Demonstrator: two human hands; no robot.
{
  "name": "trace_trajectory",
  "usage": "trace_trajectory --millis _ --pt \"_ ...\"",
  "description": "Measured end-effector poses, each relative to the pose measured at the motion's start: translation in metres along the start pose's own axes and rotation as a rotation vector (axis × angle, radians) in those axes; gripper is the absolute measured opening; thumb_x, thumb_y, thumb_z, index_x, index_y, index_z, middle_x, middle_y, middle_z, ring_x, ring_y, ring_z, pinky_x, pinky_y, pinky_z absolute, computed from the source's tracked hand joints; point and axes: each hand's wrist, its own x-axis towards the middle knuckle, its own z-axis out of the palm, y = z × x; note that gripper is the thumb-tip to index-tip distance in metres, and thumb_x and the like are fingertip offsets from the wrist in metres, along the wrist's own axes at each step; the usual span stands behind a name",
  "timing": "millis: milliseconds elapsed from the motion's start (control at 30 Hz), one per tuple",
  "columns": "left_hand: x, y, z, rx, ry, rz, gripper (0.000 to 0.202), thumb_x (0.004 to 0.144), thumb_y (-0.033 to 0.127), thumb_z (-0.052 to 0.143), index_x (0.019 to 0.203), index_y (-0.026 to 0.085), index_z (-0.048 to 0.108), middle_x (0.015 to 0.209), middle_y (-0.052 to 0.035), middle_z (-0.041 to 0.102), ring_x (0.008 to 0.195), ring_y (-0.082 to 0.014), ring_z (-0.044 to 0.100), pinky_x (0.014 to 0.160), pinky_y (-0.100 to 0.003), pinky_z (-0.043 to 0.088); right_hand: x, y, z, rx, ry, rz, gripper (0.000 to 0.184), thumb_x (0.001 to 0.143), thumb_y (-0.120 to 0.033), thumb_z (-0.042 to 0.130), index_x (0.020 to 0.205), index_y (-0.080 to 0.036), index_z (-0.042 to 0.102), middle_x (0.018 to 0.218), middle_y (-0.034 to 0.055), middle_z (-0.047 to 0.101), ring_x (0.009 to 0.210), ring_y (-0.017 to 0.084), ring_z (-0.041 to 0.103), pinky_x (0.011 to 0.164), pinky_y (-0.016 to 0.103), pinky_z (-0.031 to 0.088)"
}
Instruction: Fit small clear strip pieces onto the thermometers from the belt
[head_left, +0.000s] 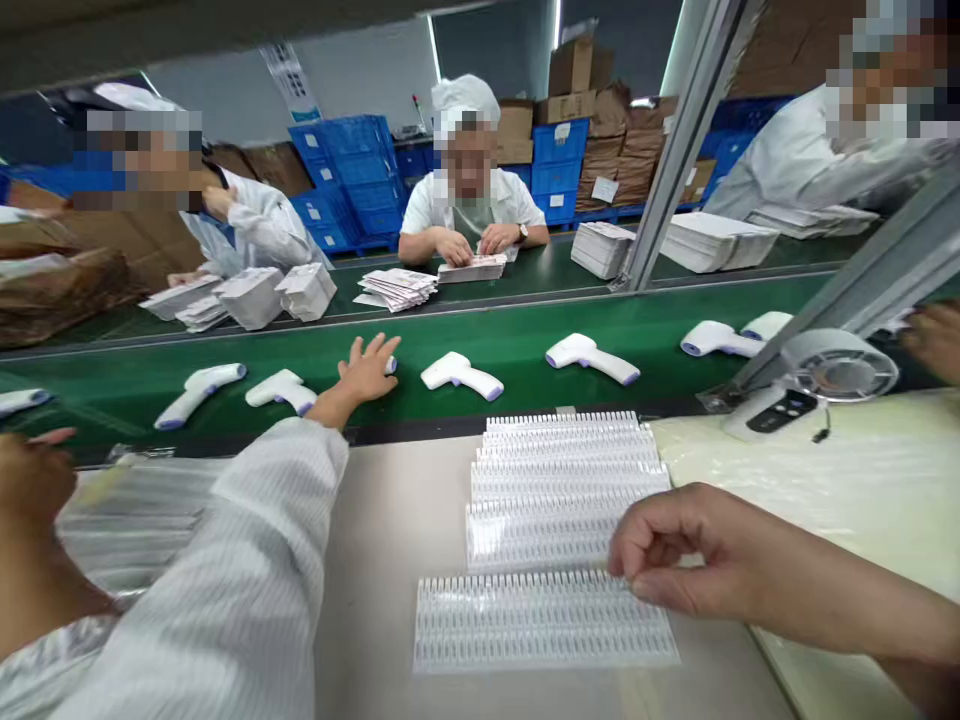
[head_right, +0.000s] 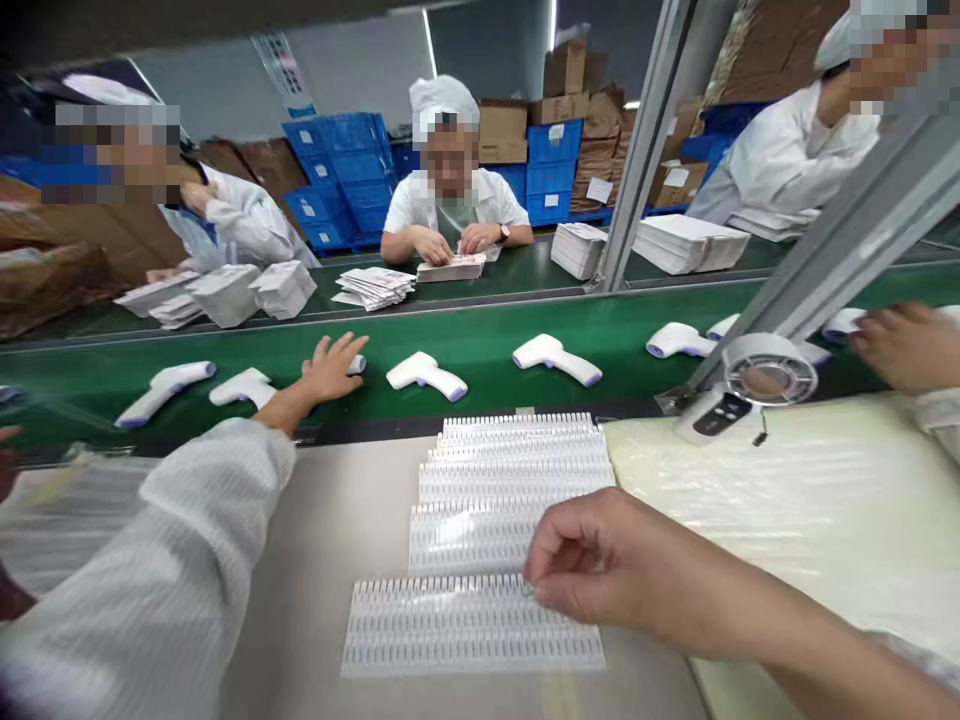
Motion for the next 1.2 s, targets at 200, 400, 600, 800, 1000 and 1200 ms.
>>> trace_trajectory --millis 200,400,600,800,1000,1200 --pt "0.017 0.016 -0.022 -0.137 0.044 0.001 0.039 0.092 0.032 0.068 0.125 0.013 0.062 0.13 -0.0142 0.06 0.127 -0.033 0.055 0.11 -0.056 0.044 0.034 -0.027 0.007 0.456 0.157 -0.234 0.025 0.07 -0.04 0.093 0.074 -0.021 0.077 0.091 0.0043 0.075 0.076 0.014 0.064 0.067 0.024 0.051" --pt "-0.07 0.104 -0.019 -0.503 0.085 0.095 0.061 0.092 0.034 0.037 0.151 0.024 0.026 0.116 -0.0094 0.061 0.099 -0.0283 0.067 0.08 -0.041 0.057 0.042 -0.03 0.005 0.622 0.358 -0.392 0.02 0.072 -0.037 0.092 0.069 -0.023 0.078 0.079 0.0008 0.072 0.067 0.01 0.062 0.066 0.023 0.051" --pt "-0.184 0.207 0.023 -1.249 -0.271 0.251 0.044 0.09 0.04 0.057 0.131 0.029 0.045 0.099 -0.0019 0.057 0.078 -0.0172 0.057 0.069 -0.029 0.047 0.041 -0.033 0.016 0.703 0.476 -0.473 0.022 0.068 -0.038 0.093 0.067 -0.022 0.078 0.094 0.002 0.072 0.068 0.011 0.059 0.069 0.028 0.052" --pt "-0.203 0.222 0.034 -1.177 -0.242 0.277 0.047 0.097 0.044 0.053 0.141 0.031 0.04 0.125 -0.0053 0.056 0.096 -0.0208 0.057 0.084 -0.034 0.048 0.041 -0.028 0.021 0.651 0.545 -0.5 0.019 0.069 -0.035 0.09 0.064 -0.023 0.077 0.089 0.001 0.065 0.077 0.015 0.056 0.074 0.03 0.047" --pt "-0.209 0.216 0.033 -1.097 -0.247 0.325 0.049 0.102 0.049 0.042 0.148 0.033 0.034 0.155 -0.0076 0.039 0.139 -0.0295 0.041 0.114 -0.044 0.035 0.044 -0.026 0.023 0.634 0.526 -0.485 0.018 0.071 -0.035 0.087 0.065 -0.023 0.075 0.087 0.0009 0.062 0.079 0.017 0.055 0.074 0.033 0.044" --pt "-0.208 0.218 0.032 -1.082 -0.263 0.323 0.05 0.103 0.048 0.036 0.15 0.033 0.03 0.153 -0.0086 0.04 0.14 -0.0295 0.042 0.118 -0.048 0.029 0.045 -0.024 0.024 0.612 0.541 -0.495 0.017 0.073 -0.035 0.086 0.067 -0.023 0.075 0.088 0.0008 0.062 0.079 0.017 0.055 0.075 0.034 0.044"
